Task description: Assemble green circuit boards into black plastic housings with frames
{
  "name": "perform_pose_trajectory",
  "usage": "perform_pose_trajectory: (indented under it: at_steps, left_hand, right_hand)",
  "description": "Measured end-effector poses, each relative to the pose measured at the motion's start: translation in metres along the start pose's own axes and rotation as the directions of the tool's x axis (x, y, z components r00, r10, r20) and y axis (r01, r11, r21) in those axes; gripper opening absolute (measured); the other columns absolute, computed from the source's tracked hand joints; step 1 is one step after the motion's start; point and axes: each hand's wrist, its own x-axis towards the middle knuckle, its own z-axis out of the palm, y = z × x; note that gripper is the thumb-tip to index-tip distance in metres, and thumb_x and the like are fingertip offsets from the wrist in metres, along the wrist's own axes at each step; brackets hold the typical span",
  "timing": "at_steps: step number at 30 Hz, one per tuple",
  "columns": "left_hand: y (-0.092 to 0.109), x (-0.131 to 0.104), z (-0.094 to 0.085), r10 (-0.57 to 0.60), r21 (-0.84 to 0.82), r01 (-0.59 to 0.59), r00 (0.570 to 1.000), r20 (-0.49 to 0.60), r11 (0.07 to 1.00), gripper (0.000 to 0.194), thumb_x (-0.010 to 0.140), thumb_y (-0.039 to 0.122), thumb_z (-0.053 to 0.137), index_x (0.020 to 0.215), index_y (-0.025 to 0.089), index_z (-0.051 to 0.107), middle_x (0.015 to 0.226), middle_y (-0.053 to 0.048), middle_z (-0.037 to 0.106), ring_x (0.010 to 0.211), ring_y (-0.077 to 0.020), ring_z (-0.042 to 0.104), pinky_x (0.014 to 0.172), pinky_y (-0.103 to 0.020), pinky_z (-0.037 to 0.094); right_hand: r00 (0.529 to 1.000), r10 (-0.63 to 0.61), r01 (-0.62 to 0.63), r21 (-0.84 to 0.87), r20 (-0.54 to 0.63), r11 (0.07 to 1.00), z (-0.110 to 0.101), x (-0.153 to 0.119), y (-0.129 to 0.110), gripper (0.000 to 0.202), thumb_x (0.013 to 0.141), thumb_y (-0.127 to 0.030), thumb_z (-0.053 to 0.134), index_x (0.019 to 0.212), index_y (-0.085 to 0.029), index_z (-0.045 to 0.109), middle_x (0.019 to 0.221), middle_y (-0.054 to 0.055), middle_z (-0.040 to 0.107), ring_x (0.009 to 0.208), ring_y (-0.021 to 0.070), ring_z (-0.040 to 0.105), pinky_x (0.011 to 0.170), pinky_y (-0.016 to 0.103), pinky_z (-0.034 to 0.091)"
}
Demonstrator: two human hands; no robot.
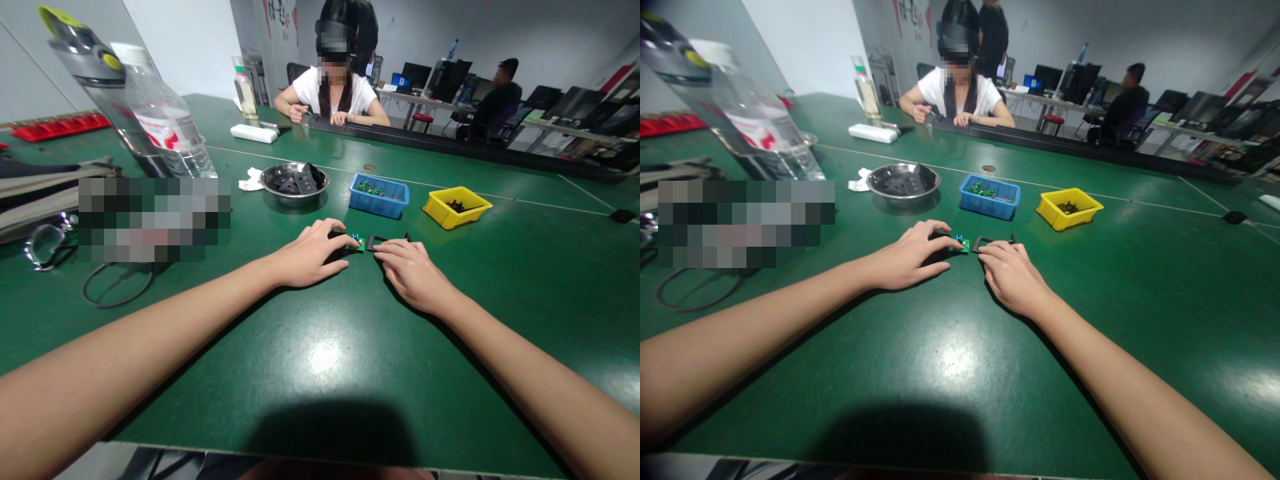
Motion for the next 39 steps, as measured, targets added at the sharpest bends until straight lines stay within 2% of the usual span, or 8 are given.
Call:
perform_pose_trajectory:
  at_steps: [8,11,15,18,21,28,33,39]
  left_hand:
    - [0.000,0.000,0.000,0.000,-0.003,0.000,1.000,0.004,1.000,0.042,0.098,0.044,0.051,0.136,0.029,0.058,0.140,-0.014,0.045,0.129,-0.0333,0.045,0.111,-0.057,0.038]
    - [0.000,0.000,0.000,-0.003,0.003,0.003,1.000,0.009,1.000,0.041,0.098,0.044,0.051,0.136,0.030,0.057,0.140,-0.013,0.044,0.129,-0.0326,0.044,0.111,-0.056,0.038]
    - [0.000,0.000,0.000,-0.005,-0.010,0.005,1.000,0.008,1.000,0.042,0.098,0.044,0.052,0.137,0.029,0.056,0.139,-0.013,0.045,0.128,-0.0324,0.045,0.110,-0.056,0.039]
    - [0.000,0.001,-0.001,-0.009,-0.008,0.010,1.000,0.014,1.000,0.042,0.098,0.044,0.052,0.135,0.027,0.056,0.139,-0.014,0.045,0.128,-0.0331,0.046,0.110,-0.056,0.039]
    - [0.000,0.001,0.000,-0.011,0.003,0.011,1.000,0.022,1.000,0.043,0.098,0.044,0.051,0.136,0.026,0.056,0.139,-0.015,0.044,0.128,-0.0336,0.046,0.110,-0.056,0.039]
    - [-0.001,0.000,0.000,-0.005,0.002,0.005,1.000,0.015,1.000,0.042,0.098,0.045,0.051,0.136,0.028,0.056,0.138,-0.014,0.046,0.127,-0.0327,0.046,0.110,-0.055,0.039]
    - [0.001,0.001,-0.001,-0.011,0.001,0.011,1.000,0.027,1.000,0.042,0.098,0.045,0.051,0.135,0.025,0.057,0.138,-0.015,0.046,0.127,-0.0328,0.046,0.110,-0.055,0.039]
    - [0.000,0.001,0.000,-0.008,0.003,0.008,1.000,0.028,1.000,0.041,0.098,0.045,0.050,0.135,0.027,0.057,0.137,-0.014,0.047,0.125,-0.0326,0.047,0.108,-0.055,0.040]
  right_hand:
    - [1.000,-0.012,0.011,-0.010,-0.026,1.000,-0.002,0.000,0.001,0.027,0.095,-0.013,0.050,0.104,-0.016,0.075,0.119,0.014,0.077,0.117,0.0297,0.064,0.096,0.048,0.044]
    - [0.992,0.032,-0.029,0.026,-0.125,0.999,-0.005,0.000,-0.001,0.023,0.094,-0.015,0.052,0.093,-0.019,0.075,0.116,0.012,0.077,0.113,0.0294,0.065,0.093,0.047,0.046]
    - [0.914,0.194,-0.169,0.100,-0.357,0.981,-0.008,0.000,0.001,0.019,0.089,-0.017,0.055,0.083,-0.022,0.073,0.105,0.010,0.074,0.104,0.0287,0.066,0.093,0.047,0.051]
    - [0.852,0.301,-0.282,0.109,-0.428,0.953,-0.007,0.001,0.007,0.019,0.083,-0.015,0.056,0.086,-0.023,0.073,0.106,0.012,0.069,0.107,0.0301,0.065,0.096,0.049,0.052]
    - [0.847,0.368,-0.351,0.115,-0.384,0.929,-0.004,0.001,0.014,0.023,0.078,-0.014,0.056,0.089,-0.020,0.075,0.105,0.013,0.067,0.105,0.0308,0.066,0.095,0.048,0.053]
    - [0.837,0.441,-0.419,0.139,-0.324,0.897,-0.002,0.003,0.018,0.022,0.077,-0.015,0.055,0.086,-0.020,0.075,0.092,0.009,0.068,0.075,0.0239,0.064,0.081,0.043,0.054]
    - [0.828,0.478,-0.456,0.146,-0.293,0.878,-0.004,0.004,0.018,0.014,0.074,-0.016,0.057,0.080,-0.020,0.069,0.088,0.009,0.066,0.073,0.0232,0.062,0.079,0.040,0.052]
    - [0.838,0.479,-0.458,0.142,-0.261,0.878,-0.004,0.006,0.019,0.012,0.072,-0.018,0.057,0.078,-0.019,0.067,0.071,0.004,0.063,0.061,0.0190,0.055,0.073,0.034,0.047]
